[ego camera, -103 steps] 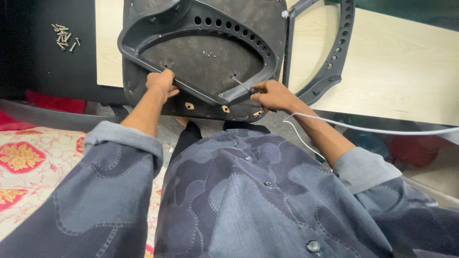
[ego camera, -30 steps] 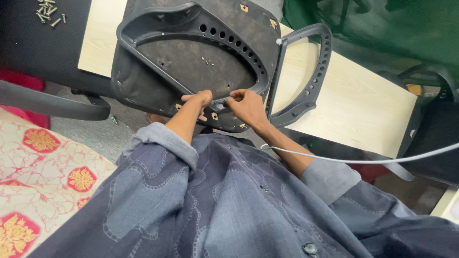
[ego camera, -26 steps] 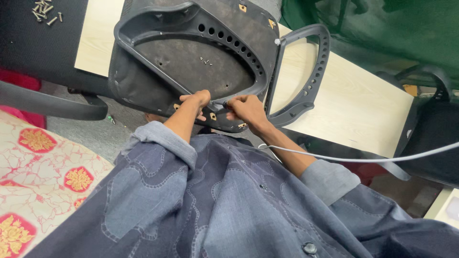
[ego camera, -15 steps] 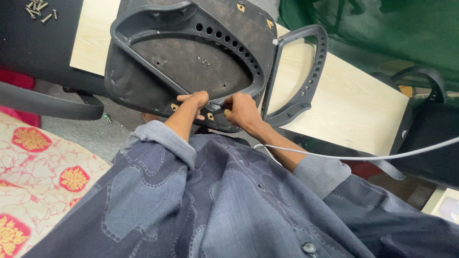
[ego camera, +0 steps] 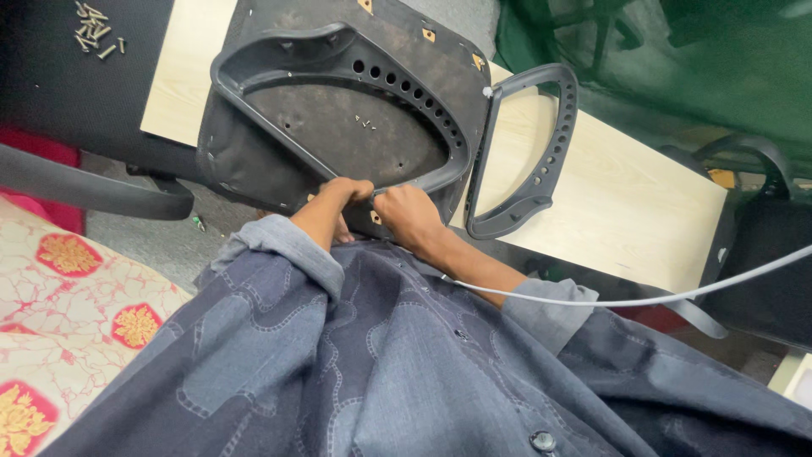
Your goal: The person assembles a chair by screwing screws into the underside of the seat and attaching a plastic frame using a screwdriver. The person aligns the frame, inserts screws, and tightens them to secure the frame to the seat.
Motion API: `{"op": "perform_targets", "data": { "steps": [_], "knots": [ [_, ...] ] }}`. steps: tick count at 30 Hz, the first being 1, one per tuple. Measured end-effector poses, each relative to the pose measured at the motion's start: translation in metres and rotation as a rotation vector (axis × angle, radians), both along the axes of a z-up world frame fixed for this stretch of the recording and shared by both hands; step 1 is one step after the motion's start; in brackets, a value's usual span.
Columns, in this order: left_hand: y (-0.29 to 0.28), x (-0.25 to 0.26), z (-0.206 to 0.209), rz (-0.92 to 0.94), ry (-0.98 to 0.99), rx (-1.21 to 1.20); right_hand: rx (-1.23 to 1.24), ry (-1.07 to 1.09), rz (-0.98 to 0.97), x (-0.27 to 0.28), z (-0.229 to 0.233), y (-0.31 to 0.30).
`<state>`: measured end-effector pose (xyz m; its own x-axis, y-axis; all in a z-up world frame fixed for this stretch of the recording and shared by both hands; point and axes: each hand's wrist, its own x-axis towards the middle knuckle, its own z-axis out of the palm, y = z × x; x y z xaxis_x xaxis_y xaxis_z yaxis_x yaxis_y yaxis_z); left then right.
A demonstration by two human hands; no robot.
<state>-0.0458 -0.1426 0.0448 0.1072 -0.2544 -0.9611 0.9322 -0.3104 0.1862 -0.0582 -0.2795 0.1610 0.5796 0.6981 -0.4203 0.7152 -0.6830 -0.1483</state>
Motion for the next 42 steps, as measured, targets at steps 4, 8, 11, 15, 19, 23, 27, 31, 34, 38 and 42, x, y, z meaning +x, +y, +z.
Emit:
{"op": "perform_targets", "data": {
  "steps": [4,8,11,15,19,23,27,31,34,38,42],
  "knots": [
    [0.001,-0.005,-0.008,0.050,0.085,-0.164,0.020,0.042,-0.086,0.006,0.001,0.005],
    [-0.002,0.005,-0.013,0.076,0.105,-0.293,0.026,0.052,-0.137,0.019,0.001,-0.003],
    [-0.005,0.012,-0.021,0.178,0.101,-0.281,0.057,0.037,-0.136,0.017,-0.005,-0.005],
    [-0.010,0.012,-0.049,0.350,0.199,-0.159,0.109,0.143,-0.211,0.018,-0.013,-0.004],
    [-0.011,0.021,-0.072,0.251,0.263,-0.396,0.192,0.198,-0.249,0.019,-0.008,-0.007],
    [-0.005,0.029,-0.065,0.290,0.304,-0.412,0.178,0.215,-0.414,0.028,0.008,-0.010],
    [0.001,0.034,-0.053,0.425,0.349,-0.392,0.150,0.068,-0.487,0.033,0.032,-0.010],
    [0.004,0.035,-0.071,0.387,0.333,-0.392,0.100,0.154,-0.489,0.030,0.053,0.002],
    [0.006,0.035,-0.080,0.334,0.363,-0.534,0.137,0.199,-0.541,0.027,0.061,0.009],
    [0.009,0.035,-0.046,0.118,0.229,-0.386,0.125,0.158,-0.518,0.030,0.053,0.010],
    [0.010,0.042,0.015,-0.225,-0.088,0.038,0.182,0.128,-0.521,0.036,0.038,0.002]
  ]
}}
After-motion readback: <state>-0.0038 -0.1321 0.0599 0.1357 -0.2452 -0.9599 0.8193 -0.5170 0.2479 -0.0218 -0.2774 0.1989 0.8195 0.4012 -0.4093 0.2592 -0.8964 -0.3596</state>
